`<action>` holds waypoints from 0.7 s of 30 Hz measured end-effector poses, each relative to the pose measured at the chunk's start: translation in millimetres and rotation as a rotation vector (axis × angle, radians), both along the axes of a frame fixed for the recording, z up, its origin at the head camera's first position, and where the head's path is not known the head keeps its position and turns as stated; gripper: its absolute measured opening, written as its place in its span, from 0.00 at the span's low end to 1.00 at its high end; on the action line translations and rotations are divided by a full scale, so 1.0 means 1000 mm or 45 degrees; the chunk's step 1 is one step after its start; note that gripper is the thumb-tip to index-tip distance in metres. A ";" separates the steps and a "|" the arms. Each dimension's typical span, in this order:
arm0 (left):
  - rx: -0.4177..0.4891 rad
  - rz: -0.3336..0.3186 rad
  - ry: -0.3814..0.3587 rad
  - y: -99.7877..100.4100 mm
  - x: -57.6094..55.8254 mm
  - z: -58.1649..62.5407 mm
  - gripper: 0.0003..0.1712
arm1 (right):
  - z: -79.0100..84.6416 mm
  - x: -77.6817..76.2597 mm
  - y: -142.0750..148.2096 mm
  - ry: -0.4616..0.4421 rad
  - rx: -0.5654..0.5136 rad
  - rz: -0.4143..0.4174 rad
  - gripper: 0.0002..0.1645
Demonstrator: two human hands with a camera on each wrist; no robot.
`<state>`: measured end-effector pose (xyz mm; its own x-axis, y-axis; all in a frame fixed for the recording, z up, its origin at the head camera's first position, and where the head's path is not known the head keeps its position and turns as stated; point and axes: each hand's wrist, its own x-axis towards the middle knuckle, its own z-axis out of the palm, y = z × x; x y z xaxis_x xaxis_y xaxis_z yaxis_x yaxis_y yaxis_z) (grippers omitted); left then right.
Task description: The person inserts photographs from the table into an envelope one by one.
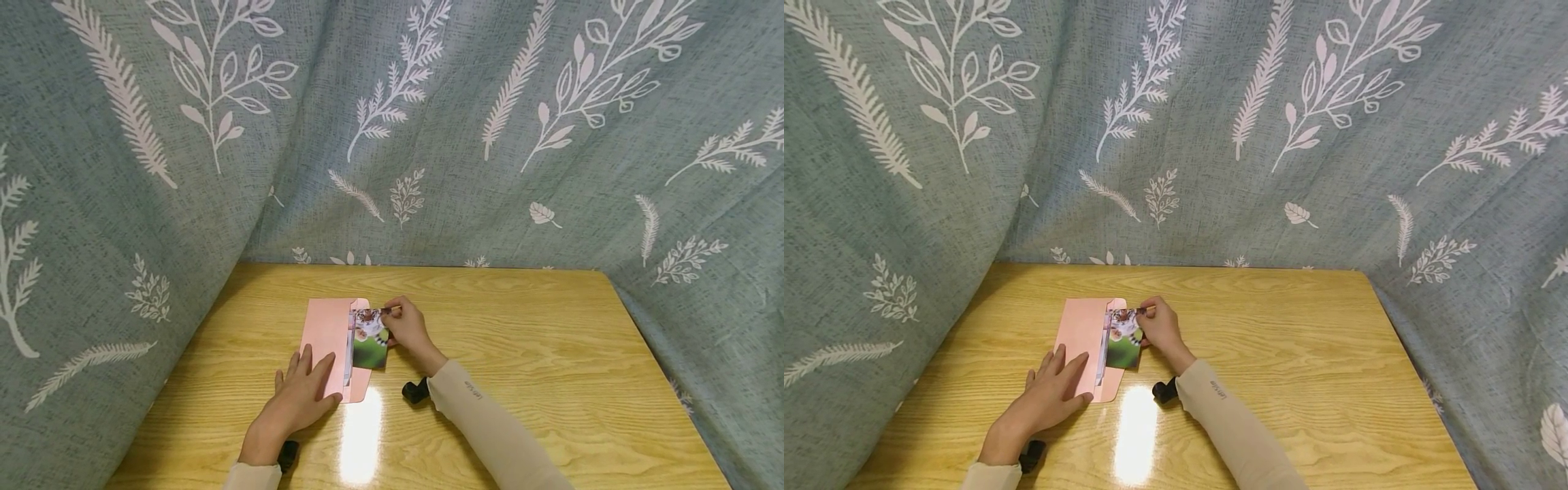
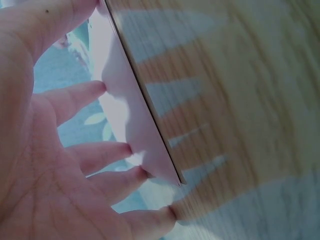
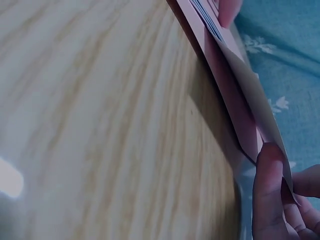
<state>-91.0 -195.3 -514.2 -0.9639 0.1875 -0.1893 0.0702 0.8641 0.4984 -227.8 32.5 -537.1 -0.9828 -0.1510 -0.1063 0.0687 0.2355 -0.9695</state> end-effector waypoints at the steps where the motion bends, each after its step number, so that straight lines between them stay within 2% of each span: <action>1: 0.001 0.000 0.000 0.000 0.000 0.000 0.44 | 0.000 0.000 -0.001 -0.005 0.001 0.003 0.16; 21: 0.010 -0.008 0.012 0.000 0.001 0.002 0.44 | 0.003 0.008 -0.034 -0.046 -0.008 0.058 0.14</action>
<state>-90.4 -195.8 -512.1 -0.9644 0.1949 -0.1788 0.0803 0.8598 0.5042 -220.1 -1.3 -534.3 -0.9704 -0.1964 -0.1403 0.0928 0.2330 -0.9680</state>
